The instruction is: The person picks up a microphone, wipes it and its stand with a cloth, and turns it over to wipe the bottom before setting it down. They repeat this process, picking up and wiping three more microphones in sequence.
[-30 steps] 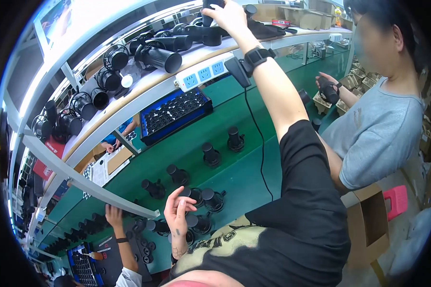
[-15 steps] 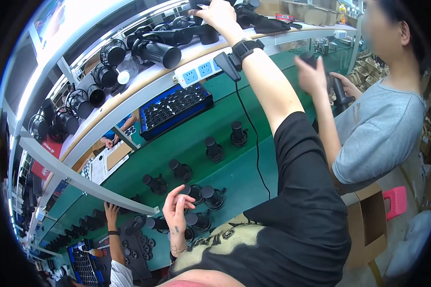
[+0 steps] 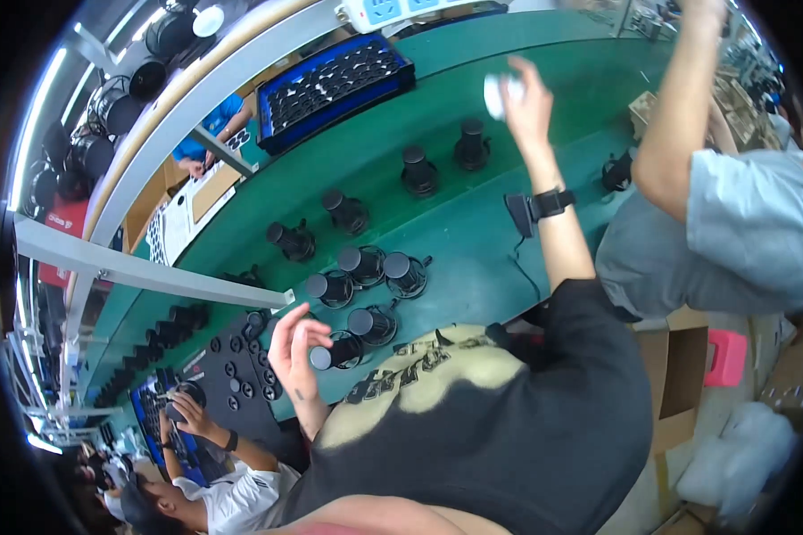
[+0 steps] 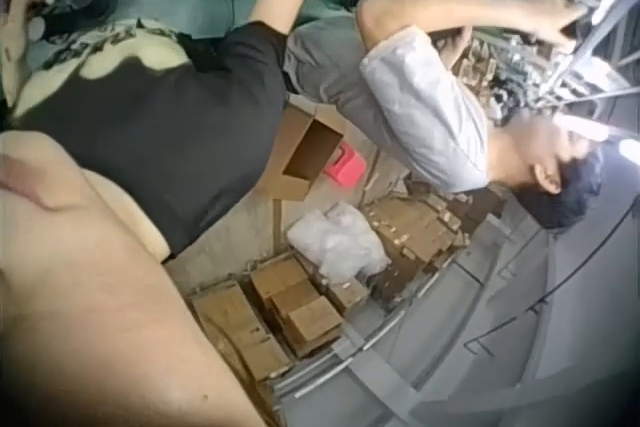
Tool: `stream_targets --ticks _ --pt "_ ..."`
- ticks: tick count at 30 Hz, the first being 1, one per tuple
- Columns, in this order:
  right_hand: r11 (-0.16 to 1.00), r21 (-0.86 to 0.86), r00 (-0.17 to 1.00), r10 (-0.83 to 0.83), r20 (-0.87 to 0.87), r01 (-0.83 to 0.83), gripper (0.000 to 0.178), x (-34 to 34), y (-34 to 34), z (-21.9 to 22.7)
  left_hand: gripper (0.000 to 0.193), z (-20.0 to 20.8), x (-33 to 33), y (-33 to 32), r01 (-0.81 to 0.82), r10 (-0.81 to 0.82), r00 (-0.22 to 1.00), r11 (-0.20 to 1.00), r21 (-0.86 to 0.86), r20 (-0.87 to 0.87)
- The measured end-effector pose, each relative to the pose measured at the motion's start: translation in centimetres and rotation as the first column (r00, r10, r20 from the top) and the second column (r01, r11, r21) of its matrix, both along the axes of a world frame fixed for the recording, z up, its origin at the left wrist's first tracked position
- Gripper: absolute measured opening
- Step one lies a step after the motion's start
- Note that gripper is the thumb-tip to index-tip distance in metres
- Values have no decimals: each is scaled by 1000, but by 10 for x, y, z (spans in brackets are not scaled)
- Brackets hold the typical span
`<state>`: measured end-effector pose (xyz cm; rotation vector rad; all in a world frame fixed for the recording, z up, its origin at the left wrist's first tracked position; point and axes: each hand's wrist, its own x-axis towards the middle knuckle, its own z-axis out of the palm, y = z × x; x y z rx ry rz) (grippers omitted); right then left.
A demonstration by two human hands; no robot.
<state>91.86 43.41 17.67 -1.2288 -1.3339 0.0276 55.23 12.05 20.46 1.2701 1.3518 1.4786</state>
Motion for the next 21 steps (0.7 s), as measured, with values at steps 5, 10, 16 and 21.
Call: stream_targets --ticks 5,10,16,21 --pt "762 -631 984 -43 174 145 78 22 67 -165 28 -11 -16 -9 13 -16 1000 980 -197 -14" --pt "822 -491 944 329 -7 -290 74 3 73 -169 27 -24 -7 7 101 -101 995 946 -308 18" --pt "948 -278 910 25 -414 -153 52 26 -8 -132 30 -22 11 28 266 -284 959 869 -418 19" --pt "411 69 -45 69 -997 -909 45 -37 -122 -57 62 6 59 68 240 -121 893 943 231 -433"
